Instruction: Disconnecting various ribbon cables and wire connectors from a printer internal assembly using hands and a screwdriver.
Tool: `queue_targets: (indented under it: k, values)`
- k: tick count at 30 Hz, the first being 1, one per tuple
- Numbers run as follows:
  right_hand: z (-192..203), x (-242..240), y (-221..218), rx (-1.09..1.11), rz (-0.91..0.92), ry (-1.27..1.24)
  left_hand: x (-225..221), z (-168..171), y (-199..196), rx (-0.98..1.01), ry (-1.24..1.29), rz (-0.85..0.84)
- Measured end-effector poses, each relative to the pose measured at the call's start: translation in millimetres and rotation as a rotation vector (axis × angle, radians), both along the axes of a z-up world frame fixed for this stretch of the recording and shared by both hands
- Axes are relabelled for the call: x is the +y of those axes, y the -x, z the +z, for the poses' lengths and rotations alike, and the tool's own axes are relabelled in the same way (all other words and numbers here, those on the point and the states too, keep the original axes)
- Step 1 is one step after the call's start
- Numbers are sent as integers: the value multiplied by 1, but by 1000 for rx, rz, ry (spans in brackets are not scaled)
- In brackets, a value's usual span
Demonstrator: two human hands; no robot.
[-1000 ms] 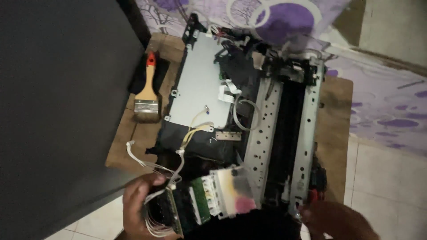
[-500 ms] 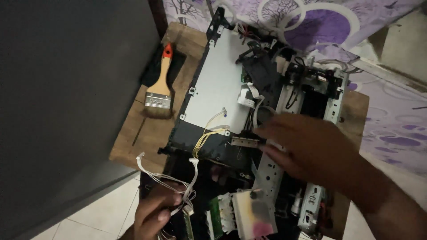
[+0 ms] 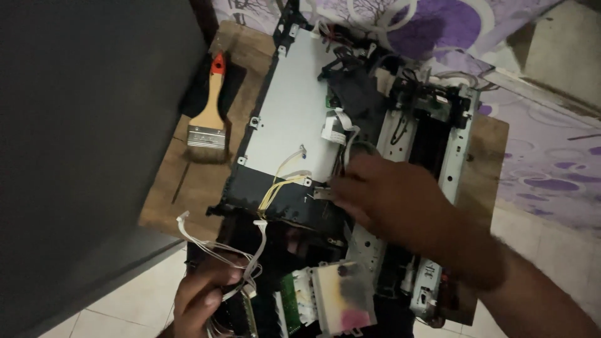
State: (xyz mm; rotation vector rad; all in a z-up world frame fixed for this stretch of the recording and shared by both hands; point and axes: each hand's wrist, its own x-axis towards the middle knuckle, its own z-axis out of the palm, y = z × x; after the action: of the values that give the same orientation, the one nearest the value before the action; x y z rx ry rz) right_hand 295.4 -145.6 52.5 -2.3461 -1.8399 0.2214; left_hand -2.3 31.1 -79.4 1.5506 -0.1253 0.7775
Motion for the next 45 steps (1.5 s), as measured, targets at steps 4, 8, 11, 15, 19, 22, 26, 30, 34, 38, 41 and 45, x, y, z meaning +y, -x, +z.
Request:
queue_targets:
  k: [4, 8, 11, 15, 19, 22, 26, 30, 34, 38, 41, 45]
  values:
    - [-1, 6, 9, -24, 4, -9, 1, 6, 1, 57, -208, 99]
    - [0, 6, 13, -8, -24, -33, -2, 12, -2, 54, -192, 130]
    - [10, 2, 12, 106, -120, -94, -1, 11, 1, 65, -168, 98]
    - [29, -4, 0, 368, -298, -121, -2, 9, 3, 86, -237, 151]
    - [35, -12, -2, 411, -275, -367, -3, 7, 1, 51, -95, 89]
    - [37, -12, -1, 491, -381, -347, 0, 7, 3, 60, -190, 97]
    - [39, -7, 4, 390, -278, -127, 1, 0, 4, 64, -239, 126]
    - [17, 3, 19, 240, -91, 54, 1, 6, 5, 78, -227, 104]
    - [18, 12, 22, 158, -49, 59, 0, 14, -3, 44, -217, 99]
    - [29, 34, -1, 11, -115, 76, -2, 22, -10, 6, -151, 101]
    - [25, 55, -21, -86, 17, -70, -4, 12, -3, 64, -160, 127]
    - [5, 71, -34, -106, 250, -234, -3, 12, -1, 125, -224, 181]
